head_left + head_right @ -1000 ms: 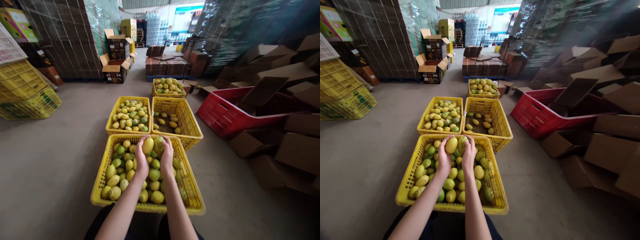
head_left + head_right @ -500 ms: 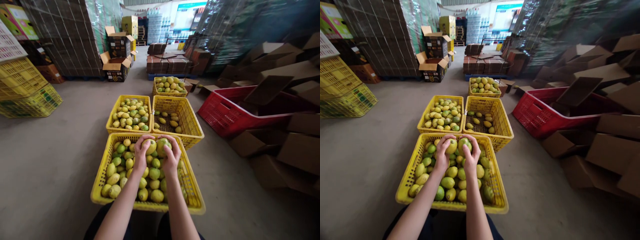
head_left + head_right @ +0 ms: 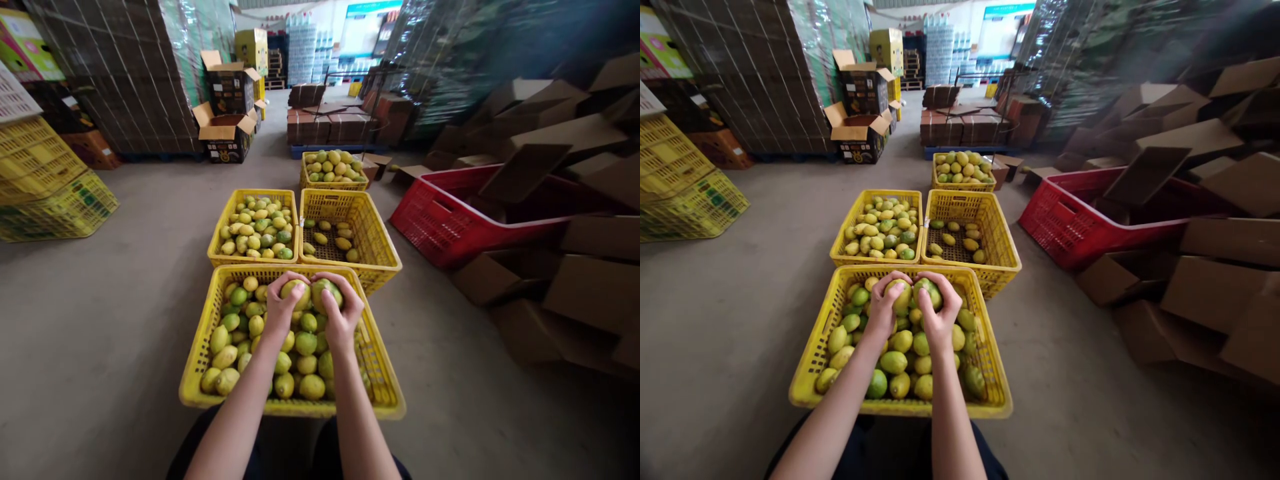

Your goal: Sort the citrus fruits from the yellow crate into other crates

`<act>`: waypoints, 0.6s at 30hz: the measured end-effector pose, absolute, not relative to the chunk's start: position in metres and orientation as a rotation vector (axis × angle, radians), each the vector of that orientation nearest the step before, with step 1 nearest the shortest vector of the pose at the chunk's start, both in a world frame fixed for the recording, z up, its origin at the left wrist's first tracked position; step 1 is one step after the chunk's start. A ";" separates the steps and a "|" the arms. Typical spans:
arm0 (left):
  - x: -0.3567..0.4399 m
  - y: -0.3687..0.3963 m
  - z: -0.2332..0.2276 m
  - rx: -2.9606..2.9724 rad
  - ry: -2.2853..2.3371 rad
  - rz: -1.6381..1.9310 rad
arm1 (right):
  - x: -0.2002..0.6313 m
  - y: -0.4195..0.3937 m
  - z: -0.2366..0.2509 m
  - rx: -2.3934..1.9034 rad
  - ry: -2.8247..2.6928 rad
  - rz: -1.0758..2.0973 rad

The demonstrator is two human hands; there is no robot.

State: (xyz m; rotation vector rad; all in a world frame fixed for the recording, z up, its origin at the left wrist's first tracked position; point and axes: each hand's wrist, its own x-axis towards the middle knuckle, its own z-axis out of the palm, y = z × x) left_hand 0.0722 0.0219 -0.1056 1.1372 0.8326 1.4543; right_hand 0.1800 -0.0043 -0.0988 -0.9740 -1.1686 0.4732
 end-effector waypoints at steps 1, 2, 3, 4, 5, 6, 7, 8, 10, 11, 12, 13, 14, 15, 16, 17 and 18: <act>0.073 0.022 -0.106 1.103 0.833 1.459 | 0.179 -0.004 -0.098 -0.986 -1.175 0.466; 0.074 0.022 -0.107 1.068 0.836 1.466 | 0.179 -0.004 -0.098 -1.000 -1.179 0.461; 0.075 0.023 -0.108 1.033 0.841 1.472 | 0.178 -0.004 -0.098 -1.014 -1.179 0.459; 0.075 0.023 -0.108 0.999 0.849 1.478 | 0.178 -0.004 -0.098 -1.026 -1.177 0.459; 0.076 0.023 -0.107 0.965 0.860 1.481 | 0.177 -0.004 -0.098 -1.034 -1.171 0.461; 0.077 0.023 -0.107 0.933 0.872 1.483 | 0.176 -0.004 -0.098 -1.040 -1.165 0.465; 0.077 0.023 -0.106 0.901 0.883 1.482 | 0.176 -0.003 -0.099 -1.043 -1.158 0.469; 0.078 0.023 -0.105 0.870 0.891 1.479 | 0.175 -0.003 -0.100 -1.044 -1.153 0.472; 0.079 0.023 -0.102 0.799 0.903 1.474 | 0.175 -0.001 -0.101 -1.046 -1.147 0.479; 0.080 0.023 -0.102 0.761 0.908 1.470 | 0.174 -0.001 -0.102 -1.048 -1.145 0.482; 0.081 0.024 -0.101 0.725 0.913 1.468 | 0.174 0.000 -0.103 -1.052 -1.142 0.485; 0.082 0.024 -0.101 0.693 0.916 1.467 | 0.174 0.000 -0.103 -1.056 -1.138 0.489; 0.082 0.024 -0.101 0.665 0.920 1.467 | 0.174 0.000 -0.103 -1.062 -1.135 0.495; 0.083 0.025 -0.101 0.640 0.922 1.466 | 0.173 0.000 -0.103 -1.067 -1.131 0.502; 0.084 0.025 -0.102 0.614 0.923 1.462 | 0.172 0.001 -0.102 -1.074 -1.124 0.511; 0.084 0.026 -0.102 0.582 0.924 1.454 | 0.171 0.001 -0.101 -1.084 -1.113 0.524; 0.084 0.027 -0.103 0.547 0.928 1.437 | 0.170 0.002 -0.100 -1.103 -1.095 0.543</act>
